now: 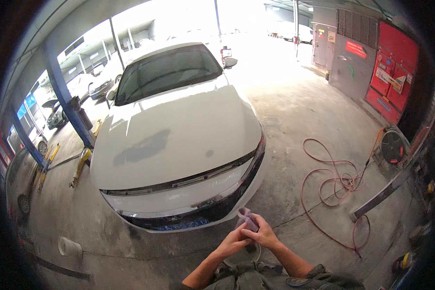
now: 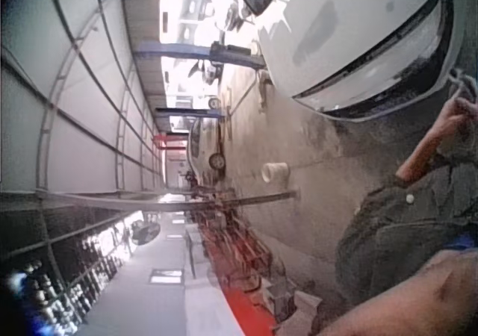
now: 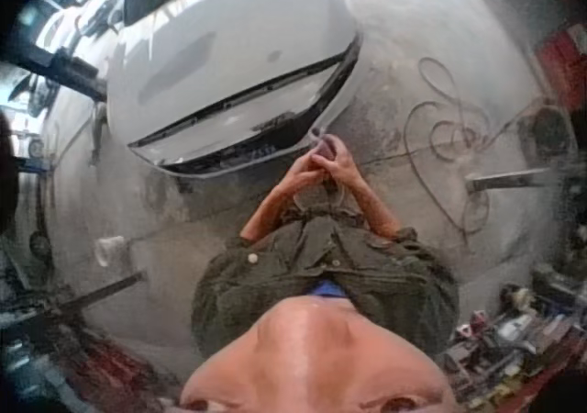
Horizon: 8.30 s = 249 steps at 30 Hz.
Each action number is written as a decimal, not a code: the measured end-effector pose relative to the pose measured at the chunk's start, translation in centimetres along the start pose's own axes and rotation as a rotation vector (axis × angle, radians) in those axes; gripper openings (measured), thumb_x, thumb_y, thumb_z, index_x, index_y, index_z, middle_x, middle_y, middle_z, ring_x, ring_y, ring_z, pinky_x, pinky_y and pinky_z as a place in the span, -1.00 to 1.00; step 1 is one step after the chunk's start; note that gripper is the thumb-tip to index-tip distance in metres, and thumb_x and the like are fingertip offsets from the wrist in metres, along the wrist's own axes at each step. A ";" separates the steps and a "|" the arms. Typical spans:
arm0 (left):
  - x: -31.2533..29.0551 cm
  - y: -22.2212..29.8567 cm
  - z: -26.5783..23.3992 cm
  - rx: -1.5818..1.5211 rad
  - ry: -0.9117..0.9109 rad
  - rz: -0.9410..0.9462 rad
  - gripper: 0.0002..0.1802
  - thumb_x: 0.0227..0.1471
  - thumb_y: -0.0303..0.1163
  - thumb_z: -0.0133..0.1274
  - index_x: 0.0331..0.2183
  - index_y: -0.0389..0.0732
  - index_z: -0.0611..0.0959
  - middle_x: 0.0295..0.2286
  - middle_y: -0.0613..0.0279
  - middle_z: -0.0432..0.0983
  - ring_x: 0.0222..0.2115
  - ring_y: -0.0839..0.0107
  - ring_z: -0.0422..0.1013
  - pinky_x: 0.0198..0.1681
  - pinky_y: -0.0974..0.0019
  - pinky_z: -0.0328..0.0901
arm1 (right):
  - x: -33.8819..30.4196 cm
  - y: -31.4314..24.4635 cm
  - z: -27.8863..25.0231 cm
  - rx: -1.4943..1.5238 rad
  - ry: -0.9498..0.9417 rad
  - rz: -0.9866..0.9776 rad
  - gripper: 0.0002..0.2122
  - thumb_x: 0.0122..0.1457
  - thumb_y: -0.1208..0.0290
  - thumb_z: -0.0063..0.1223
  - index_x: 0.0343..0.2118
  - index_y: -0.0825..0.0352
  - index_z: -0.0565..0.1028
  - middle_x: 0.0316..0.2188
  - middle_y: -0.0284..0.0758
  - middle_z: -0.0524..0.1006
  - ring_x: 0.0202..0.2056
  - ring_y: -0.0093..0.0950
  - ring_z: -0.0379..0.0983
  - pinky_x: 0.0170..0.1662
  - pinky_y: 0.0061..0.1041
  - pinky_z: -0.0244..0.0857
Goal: The person wipes the hood and front bumper of a white car using a purple cloth. They repeatedly dip the cloth into a bucket of water, wring it out, and wipe different sections of the hood and bumper in a systematic manner.
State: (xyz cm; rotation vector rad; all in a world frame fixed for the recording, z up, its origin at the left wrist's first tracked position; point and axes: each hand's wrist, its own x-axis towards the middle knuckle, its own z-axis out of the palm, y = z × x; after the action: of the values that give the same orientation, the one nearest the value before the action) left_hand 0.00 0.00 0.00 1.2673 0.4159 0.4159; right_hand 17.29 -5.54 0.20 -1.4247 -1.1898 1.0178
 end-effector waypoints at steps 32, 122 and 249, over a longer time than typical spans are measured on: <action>-1.1 -5.4 4.6 0.391 0.559 -0.242 -0.72 0.10 -0.56 0.13 -0.11 -0.29 0.65 -0.08 0.09 0.55 -0.41 0.49 0.57 -0.34 0.45 0.45 | -4.1 12.7 -3.0 -0.186 0.071 0.171 -0.82 -0.02 0.53 0.19 -0.29 0.23 0.59 -0.41 -0.24 0.46 -0.34 -0.21 0.47 -0.30 -0.34 0.33; -5.7 -58.9 -15.2 0.359 0.444 -0.680 -0.41 0.00 -0.45 0.17 0.10 -0.18 0.44 0.06 0.03 0.39 0.05 0.07 0.37 0.10 0.14 0.32 | -4.0 75.9 16.3 -0.938 -0.547 0.634 -0.71 0.22 0.26 -0.01 -0.13 0.33 0.57 -0.24 -0.09 0.60 -0.16 -0.18 0.56 -0.11 -0.19 0.41; -0.3 -28.0 1.9 -1.729 0.017 0.099 -0.41 0.25 0.13 -0.10 -0.02 -0.22 0.45 -0.31 0.11 0.45 -0.49 0.40 0.36 -0.60 0.45 0.30 | 1.1 26.8 4.5 1.074 -0.238 0.602 -0.34 0.26 -0.18 -0.10 0.29 0.17 0.20 0.27 -0.22 0.27 0.23 -0.27 0.22 0.24 -0.14 0.18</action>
State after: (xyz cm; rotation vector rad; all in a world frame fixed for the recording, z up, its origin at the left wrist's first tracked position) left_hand 2.66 -8.60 -26.58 -0.4042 -0.0845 0.6296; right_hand 17.47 -4.74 -27.04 -0.7681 -0.1810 1.8921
